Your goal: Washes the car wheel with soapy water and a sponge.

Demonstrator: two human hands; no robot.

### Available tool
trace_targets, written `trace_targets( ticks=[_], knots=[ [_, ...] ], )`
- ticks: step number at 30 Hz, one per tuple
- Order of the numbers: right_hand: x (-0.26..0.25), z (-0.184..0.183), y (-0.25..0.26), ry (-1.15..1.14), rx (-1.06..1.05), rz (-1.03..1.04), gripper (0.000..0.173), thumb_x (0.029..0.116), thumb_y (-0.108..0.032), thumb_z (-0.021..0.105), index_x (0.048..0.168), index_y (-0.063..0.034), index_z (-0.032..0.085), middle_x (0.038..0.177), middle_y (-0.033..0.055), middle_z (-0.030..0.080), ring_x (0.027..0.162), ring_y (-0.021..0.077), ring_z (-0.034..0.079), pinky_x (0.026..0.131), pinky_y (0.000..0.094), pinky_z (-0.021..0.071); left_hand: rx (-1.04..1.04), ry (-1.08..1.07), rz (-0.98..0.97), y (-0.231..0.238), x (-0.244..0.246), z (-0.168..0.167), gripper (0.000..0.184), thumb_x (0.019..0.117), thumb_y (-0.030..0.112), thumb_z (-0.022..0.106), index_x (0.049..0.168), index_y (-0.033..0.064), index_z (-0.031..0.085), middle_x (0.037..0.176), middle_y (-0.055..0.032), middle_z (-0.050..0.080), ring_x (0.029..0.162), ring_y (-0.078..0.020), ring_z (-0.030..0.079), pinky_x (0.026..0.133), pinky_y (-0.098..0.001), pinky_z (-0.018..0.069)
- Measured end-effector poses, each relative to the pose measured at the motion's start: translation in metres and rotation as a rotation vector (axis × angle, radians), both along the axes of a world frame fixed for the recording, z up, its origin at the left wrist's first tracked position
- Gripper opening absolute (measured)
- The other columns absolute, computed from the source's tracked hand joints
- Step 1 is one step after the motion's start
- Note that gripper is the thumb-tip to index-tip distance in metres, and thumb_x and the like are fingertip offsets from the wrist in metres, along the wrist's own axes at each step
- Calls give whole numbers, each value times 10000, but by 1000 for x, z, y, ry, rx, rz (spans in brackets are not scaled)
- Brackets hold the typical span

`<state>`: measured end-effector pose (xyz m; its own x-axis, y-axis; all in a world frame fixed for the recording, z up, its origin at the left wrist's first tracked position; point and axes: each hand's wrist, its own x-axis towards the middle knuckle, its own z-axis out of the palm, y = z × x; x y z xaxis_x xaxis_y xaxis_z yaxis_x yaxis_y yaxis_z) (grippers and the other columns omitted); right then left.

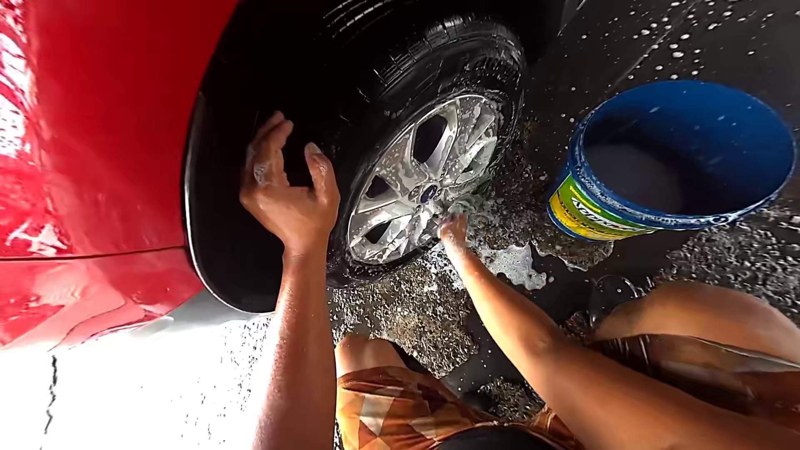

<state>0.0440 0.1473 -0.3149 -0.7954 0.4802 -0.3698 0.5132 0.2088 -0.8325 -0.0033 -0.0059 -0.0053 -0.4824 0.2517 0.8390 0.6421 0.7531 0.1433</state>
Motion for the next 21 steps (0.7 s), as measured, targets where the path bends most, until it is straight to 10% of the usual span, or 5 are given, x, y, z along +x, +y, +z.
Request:
trace_targets(
  ticks=[5,9,15,21],
  knots=[
    [15,12,-54,155,128,108,394,1012,-73,480,1340,128,566,1443,343,501,1437,457,389,1233,530,252,3,0,1,-2,1,-1,347,989,234,574,1180,-23,709,1283,-192,693,1241,-259,652,1047,-387,513],
    [25,-45,-50,42,-99,71,422,1037,-94,465,1393,128,508,1500,340,433,1453,432,368,1223,506,296,6,-9,4,-2,3,-1,345,991,230,574,1187,-18,711,1294,-186,689,1250,-257,648,1044,-391,520],
    [52,-21,-61,-159,188,442,556,979,-165,558,1499,6,457,1593,274,345,1388,399,486,1103,510,461,23,12,-9,-2,2,-2,336,984,221,574,1158,-28,717,1264,-199,701,1223,-257,666,1022,-375,535],
    [23,-30,-37,-63,341,493,509,946,-175,607,1409,31,555,1533,262,442,1470,414,353,1202,582,298,54,16,-40,-2,2,-4,302,986,181,568,1132,-35,721,1245,-196,709,1202,-247,677,1016,-369,544]
  ],
)
